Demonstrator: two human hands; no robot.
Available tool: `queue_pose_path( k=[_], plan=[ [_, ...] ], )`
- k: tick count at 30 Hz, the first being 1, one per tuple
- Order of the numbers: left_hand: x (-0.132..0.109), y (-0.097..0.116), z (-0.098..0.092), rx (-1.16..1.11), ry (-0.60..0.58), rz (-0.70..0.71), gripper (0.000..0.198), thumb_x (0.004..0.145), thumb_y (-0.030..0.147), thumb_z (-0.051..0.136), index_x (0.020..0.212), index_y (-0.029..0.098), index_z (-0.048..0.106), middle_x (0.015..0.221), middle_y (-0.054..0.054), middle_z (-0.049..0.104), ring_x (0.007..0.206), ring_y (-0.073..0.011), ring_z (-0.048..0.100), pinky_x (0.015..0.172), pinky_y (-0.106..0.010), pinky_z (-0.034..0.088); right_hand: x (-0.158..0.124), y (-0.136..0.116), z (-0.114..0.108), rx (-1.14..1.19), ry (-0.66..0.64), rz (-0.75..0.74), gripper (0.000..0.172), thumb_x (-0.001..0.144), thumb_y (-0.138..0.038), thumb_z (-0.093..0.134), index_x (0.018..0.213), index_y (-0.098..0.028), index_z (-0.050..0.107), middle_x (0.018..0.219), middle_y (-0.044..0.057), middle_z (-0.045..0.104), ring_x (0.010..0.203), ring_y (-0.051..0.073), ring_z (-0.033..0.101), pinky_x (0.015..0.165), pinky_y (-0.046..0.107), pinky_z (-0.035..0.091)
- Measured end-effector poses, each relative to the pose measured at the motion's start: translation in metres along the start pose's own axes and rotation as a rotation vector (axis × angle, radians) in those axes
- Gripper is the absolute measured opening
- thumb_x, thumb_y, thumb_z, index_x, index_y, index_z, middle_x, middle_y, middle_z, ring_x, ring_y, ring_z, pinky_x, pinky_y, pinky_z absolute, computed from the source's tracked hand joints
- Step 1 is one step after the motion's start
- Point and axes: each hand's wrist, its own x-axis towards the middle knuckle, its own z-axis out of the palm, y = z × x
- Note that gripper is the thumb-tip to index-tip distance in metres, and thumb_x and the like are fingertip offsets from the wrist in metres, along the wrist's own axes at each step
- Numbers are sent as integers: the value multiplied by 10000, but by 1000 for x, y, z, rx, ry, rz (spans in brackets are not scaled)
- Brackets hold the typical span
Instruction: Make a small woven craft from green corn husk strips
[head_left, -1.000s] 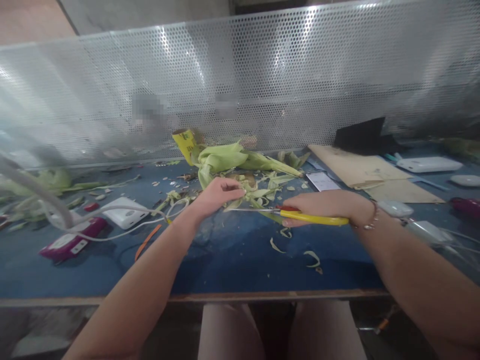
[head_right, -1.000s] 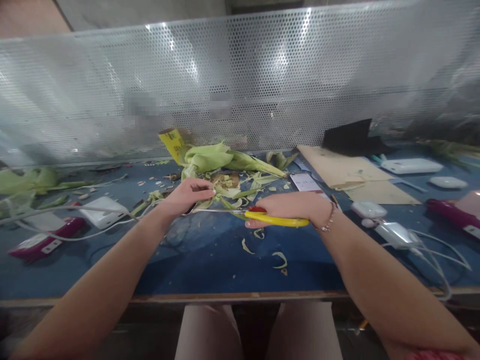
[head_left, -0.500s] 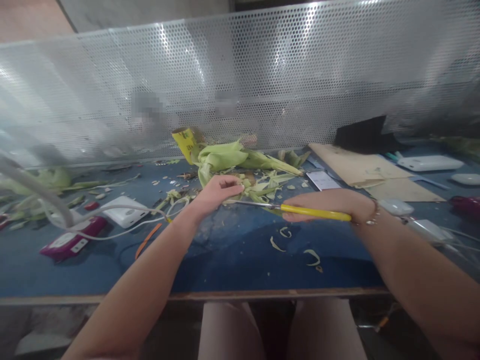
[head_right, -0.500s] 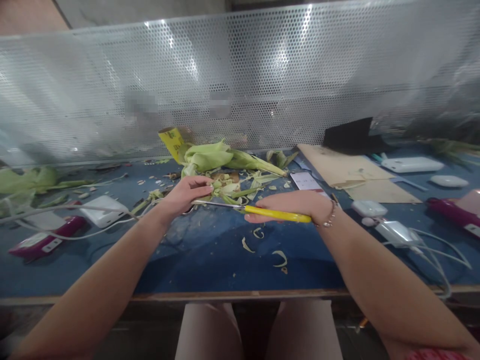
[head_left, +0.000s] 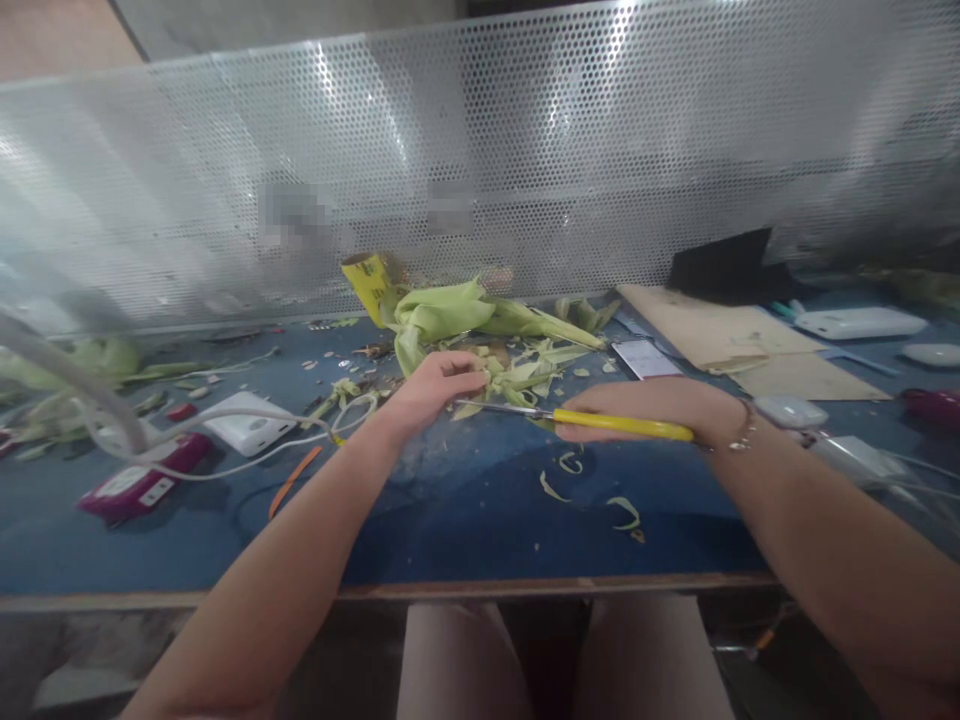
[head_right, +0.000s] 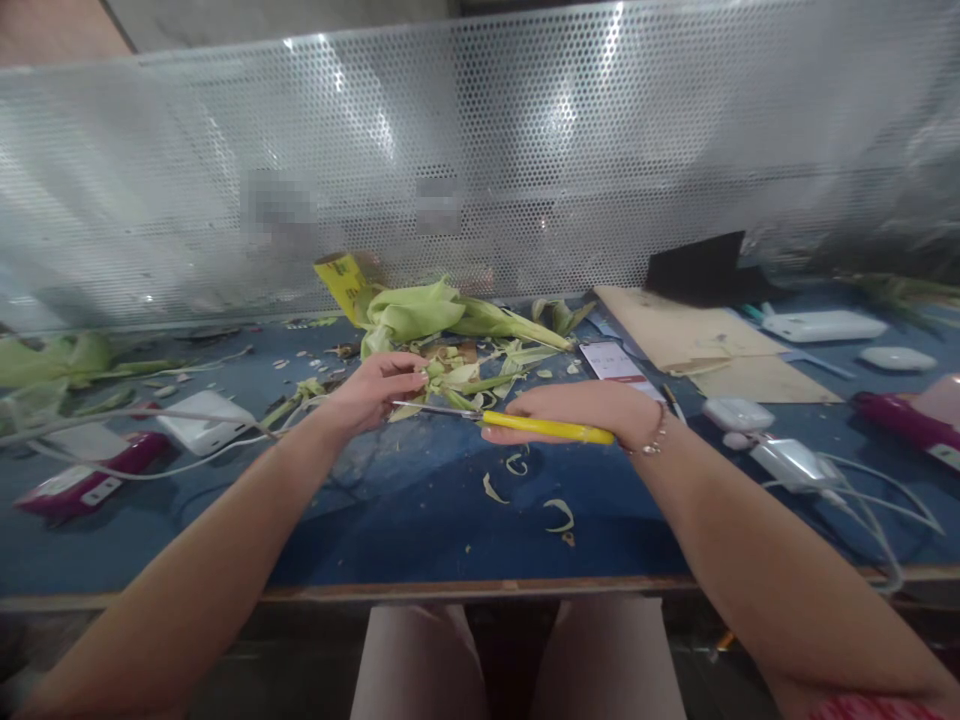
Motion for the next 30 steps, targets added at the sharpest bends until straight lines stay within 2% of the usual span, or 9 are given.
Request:
queue_pose_path(
  k=[3, 10, 19, 30],
  plan=[
    [1, -3, -1, -3, 0, -2, 234, 643, 345, 737, 659, 131, 644, 562, 22, 507, 511, -65, 423, 497, -218, 295, -1, -6, -3, 25, -68, 4, 486, 872, -588, 349, 833, -170, 595, 807, 44, 629, 672, 151, 510, 627, 276, 411],
    [0, -4, -1, 20, -1, -42, 225, 641, 351, 739, 671, 142, 661, 567, 6, 546, 493, -76, 455, 470, -219, 302, 0, -9, -4, 41, -76, -4, 465, 872, -577, 373, 739, -164, 539, 693, 15, 554, 593, 115, 437, 562, 250, 361],
    [-1, -2, 0, 73, -29, -41, 245, 653, 377, 728, 681, 142, 665, 565, 2, 546, 486, -77, 456, 461, -220, 303, 5, -1, -2, 27, -53, -40, 464, 861, -578, 403, 683, -169, 531, 623, -12, 503, 535, 93, 399, 521, 246, 309],
    [-2, 0, 0, 120, -72, -22, 280, 663, 402, 721, 639, 136, 638, 538, 17, 488, 466, -56, 388, 438, -217, 244, 4, 0, -5, 13, -6, 19, 516, 755, -688, 503, 720, -181, 593, 684, 5, 559, 537, 108, 428, 511, 263, 281]
  ],
)
